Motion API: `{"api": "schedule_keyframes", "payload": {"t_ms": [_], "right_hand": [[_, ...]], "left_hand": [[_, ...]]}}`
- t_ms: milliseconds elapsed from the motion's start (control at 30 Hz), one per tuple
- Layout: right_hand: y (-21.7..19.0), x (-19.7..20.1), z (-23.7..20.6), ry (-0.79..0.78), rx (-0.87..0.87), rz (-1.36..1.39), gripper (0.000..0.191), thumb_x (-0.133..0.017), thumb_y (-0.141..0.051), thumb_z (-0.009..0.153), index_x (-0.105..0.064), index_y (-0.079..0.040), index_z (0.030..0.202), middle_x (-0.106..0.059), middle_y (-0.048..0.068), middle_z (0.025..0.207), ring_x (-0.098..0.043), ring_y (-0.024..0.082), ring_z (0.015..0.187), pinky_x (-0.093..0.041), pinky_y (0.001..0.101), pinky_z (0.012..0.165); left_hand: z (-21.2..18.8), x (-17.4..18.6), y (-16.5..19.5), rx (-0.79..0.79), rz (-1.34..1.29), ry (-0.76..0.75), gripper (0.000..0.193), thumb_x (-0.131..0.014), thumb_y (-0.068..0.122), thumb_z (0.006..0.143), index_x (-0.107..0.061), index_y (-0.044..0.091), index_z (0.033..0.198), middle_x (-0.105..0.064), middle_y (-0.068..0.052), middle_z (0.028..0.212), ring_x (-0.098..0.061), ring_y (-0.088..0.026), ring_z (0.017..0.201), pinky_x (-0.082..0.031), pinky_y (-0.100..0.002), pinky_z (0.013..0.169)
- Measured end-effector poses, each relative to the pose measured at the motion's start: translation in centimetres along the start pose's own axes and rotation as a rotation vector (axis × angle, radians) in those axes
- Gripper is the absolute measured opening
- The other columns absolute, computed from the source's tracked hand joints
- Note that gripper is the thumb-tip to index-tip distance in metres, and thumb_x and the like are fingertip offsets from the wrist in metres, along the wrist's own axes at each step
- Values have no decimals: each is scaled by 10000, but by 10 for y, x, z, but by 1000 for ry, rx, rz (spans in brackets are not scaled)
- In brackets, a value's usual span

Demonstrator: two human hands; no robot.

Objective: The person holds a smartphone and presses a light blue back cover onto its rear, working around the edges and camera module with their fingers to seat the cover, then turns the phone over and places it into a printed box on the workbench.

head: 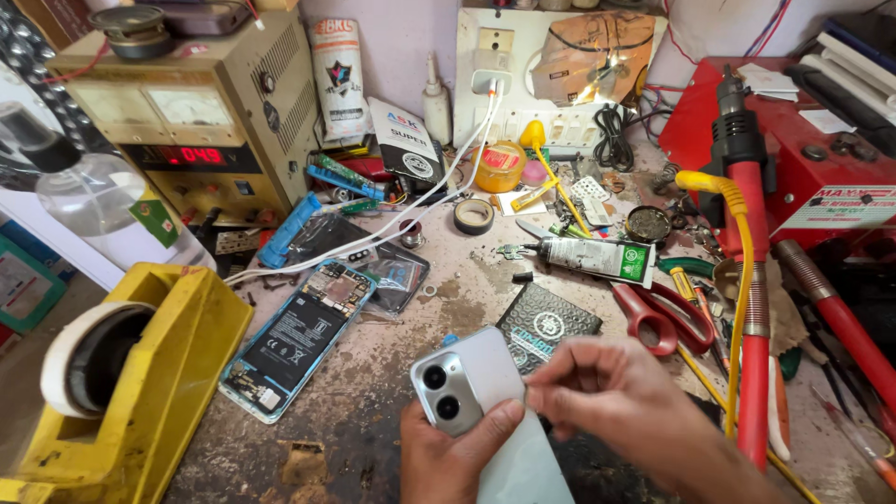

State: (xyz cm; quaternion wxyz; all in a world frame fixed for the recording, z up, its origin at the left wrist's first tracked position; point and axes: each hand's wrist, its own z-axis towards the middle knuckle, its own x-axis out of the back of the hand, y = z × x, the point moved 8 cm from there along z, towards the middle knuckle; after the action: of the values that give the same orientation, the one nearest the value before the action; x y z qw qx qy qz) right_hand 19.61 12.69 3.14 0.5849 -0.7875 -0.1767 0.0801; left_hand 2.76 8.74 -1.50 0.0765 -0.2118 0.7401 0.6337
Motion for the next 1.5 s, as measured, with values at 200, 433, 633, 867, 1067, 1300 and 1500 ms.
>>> {"api": "schedule_keyframes", "payload": {"t_ms": [200, 433, 633, 867, 1067, 1300, 1500], "right_hand": [[46, 5, -22, -32, -53, -14, 112, -793, -64, 828, -765, 3, 912, -728, 49, 681, -658, 98, 579, -548, 247, 557], [90, 19, -32, -36, -232, -14, 129, -833, -23, 799, -773, 33, 898, -716, 35, 646, -643, 67, 557, -476, 216, 496], [124, 28, -47, -60, -246, -181, 94, -841, -35, 820, -780, 14, 874, -746, 9, 669, -626, 42, 574, -456, 204, 506], [132, 35, -51, -158, -192, -229, 82, -809, -44, 890, -786, 5, 952, -723, 2, 788, -662, 36, 682, -491, 195, 598], [99, 39, -52, -2, -67, -231, 218, -704, -108, 926, -771, -72, 1130, -752, -13, 755, -668, 33, 681, -564, 194, 628], [-11, 19, -45, 227, 66, -481, 212, -855, -206, 796, -798, -6, 757, -705, 30, 569, -556, 54, 548, -492, 242, 488], [-31, -9, 5, -51, 30, -25, 237, -837, -181, 777, -744, 24, 852, -691, 60, 655, -625, 118, 548, -494, 255, 496]], "left_hand": [[-2, -5, 1, 24, -35, -44, 428, -804, -16, 702, -761, -30, 1128, -847, -179, 944, -822, -236, 828, -668, -377, 754], [-4, -8, 7, 32, -48, -33, 442, -796, -22, 695, -757, -21, 1135, -839, -172, 935, -810, -239, 817, -659, -376, 729], [-9, -7, 8, 83, -84, 1, 415, -785, -19, 710, -746, -40, 1122, -832, -179, 927, -805, -248, 808, -657, -386, 713], [-7, -7, 20, 18, -176, 8, 454, -758, -34, 713, -704, -38, 1164, -811, -205, 943, -799, -276, 831, -658, -412, 735], [-5, -5, 15, 62, -240, 32, 486, -752, -35, 704, -681, -33, 1185, -806, -215, 950, -794, -288, 842, -655, -429, 733], [-6, -5, 7, 58, -247, 22, 470, -764, -40, 680, -702, -31, 1146, -811, -204, 916, -797, -269, 786, -663, -414, 705], [-4, 0, 1, -2, -113, 2, 310, -833, -8, 682, -764, -45, 982, -805, -164, 827, -763, -215, 685, -618, -352, 630]]}}
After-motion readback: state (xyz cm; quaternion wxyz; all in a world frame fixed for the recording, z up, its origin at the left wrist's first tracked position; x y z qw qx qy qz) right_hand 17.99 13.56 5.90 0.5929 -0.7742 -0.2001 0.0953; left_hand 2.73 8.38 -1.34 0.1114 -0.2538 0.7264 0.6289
